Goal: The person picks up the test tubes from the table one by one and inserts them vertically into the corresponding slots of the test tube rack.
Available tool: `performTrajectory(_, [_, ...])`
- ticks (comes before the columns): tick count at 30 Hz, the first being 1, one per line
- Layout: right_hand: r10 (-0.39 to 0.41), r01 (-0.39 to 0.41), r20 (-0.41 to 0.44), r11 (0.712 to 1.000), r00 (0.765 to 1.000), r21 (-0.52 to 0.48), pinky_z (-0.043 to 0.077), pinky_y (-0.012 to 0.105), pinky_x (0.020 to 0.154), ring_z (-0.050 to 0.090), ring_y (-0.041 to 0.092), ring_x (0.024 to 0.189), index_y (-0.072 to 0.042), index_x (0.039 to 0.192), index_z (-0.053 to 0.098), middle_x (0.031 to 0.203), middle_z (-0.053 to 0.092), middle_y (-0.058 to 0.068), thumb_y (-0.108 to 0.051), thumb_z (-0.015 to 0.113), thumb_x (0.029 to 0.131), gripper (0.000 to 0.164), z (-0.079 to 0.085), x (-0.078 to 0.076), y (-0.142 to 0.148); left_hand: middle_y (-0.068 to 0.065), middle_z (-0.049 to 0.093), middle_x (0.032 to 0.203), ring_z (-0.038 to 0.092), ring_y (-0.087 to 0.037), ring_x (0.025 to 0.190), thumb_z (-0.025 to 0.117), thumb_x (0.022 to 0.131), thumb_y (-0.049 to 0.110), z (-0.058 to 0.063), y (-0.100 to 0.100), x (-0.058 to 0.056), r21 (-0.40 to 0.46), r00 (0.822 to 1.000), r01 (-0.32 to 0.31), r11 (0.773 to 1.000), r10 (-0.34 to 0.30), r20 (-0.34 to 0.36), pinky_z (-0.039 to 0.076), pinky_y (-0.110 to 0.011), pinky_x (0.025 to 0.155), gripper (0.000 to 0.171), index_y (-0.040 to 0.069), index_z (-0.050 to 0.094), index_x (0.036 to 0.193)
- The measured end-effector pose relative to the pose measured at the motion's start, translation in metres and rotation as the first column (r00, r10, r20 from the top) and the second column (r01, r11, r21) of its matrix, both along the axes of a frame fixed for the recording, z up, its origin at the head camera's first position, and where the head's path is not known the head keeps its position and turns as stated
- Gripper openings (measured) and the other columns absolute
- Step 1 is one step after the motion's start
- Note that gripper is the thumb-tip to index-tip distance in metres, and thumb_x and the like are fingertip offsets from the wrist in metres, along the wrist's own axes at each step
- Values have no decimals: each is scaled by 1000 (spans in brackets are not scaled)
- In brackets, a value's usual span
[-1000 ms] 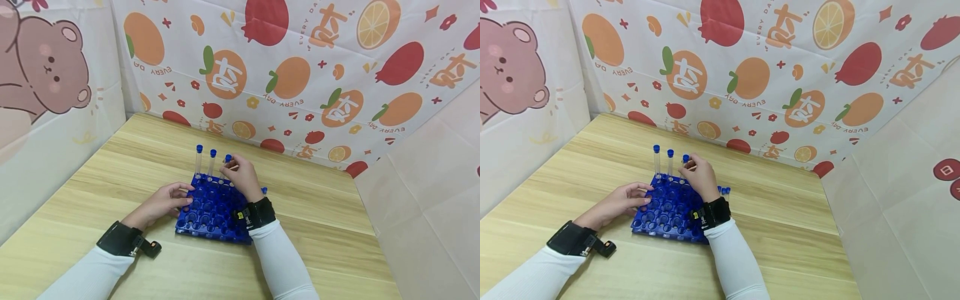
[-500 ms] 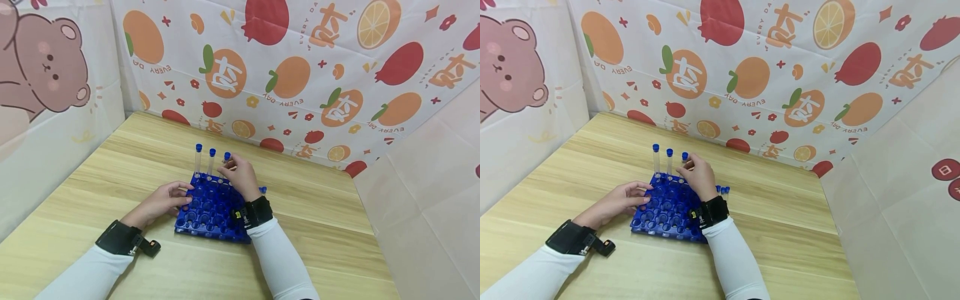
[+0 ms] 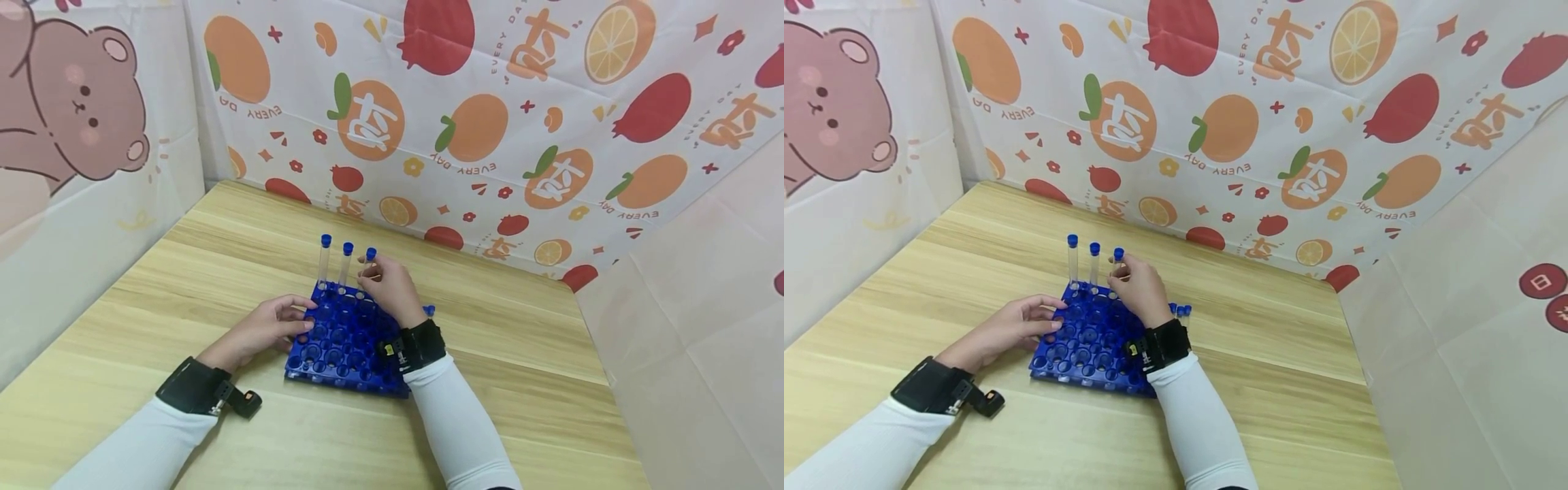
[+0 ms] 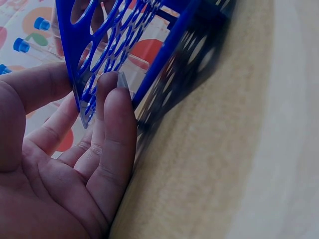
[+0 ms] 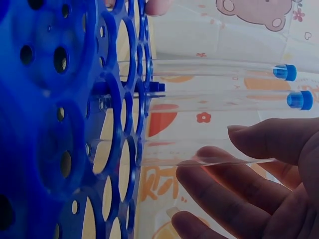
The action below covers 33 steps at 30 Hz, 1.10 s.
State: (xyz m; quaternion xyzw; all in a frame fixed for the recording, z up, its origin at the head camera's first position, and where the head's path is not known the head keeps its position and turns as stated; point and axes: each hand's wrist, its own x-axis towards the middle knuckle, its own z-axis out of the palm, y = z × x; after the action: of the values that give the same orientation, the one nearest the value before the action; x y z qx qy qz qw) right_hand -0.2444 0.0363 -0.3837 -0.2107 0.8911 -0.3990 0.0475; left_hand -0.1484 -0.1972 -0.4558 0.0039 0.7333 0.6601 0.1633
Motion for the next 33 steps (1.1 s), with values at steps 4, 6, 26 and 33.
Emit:
performTrajectory(4, [15,-15,-7,1000,1000,0,60,32,81,69,17,92,-16,122,65,98,73,3,-16,70,92,31,-3,0,-1,-23,60,126,66,-22,89,69,92,23,0,0,0,3,1000,1,1000,-1,2,60,-39,69,54,4,48,138])
performTrajectory(6, [15,-15,-7,1000,1000,-3,60,33,81,69,17,91,-16,122,65,97,72,3,-16,71,91,31,-4,0,-1,-23,60,125,66,-21,89,70,92,23,0,0,0,6,1000,1,1000,-1,4,60,-39,69,54,4,48,138])
performTrajectory(26, [2,-2,-9,1000,1000,-13,58,31,83,66,13,87,-18,127,60,92,68,-1,-19,72,91,38,-9,-2,-1,-23,60,122,66,-21,88,69,93,23,0,-1,2,12,1000,6,1000,-6,-11,60,-39,68,53,4,47,138])
performTrajectory(33, [-2,2,2,1000,1000,-23,59,31,82,67,13,87,-19,125,61,92,68,-2,-19,73,90,37,-11,-1,0,-23,61,122,66,-21,87,69,93,22,-1,-1,1,11,1000,7,1000,-6,-15,60,-38,67,53,4,47,138])
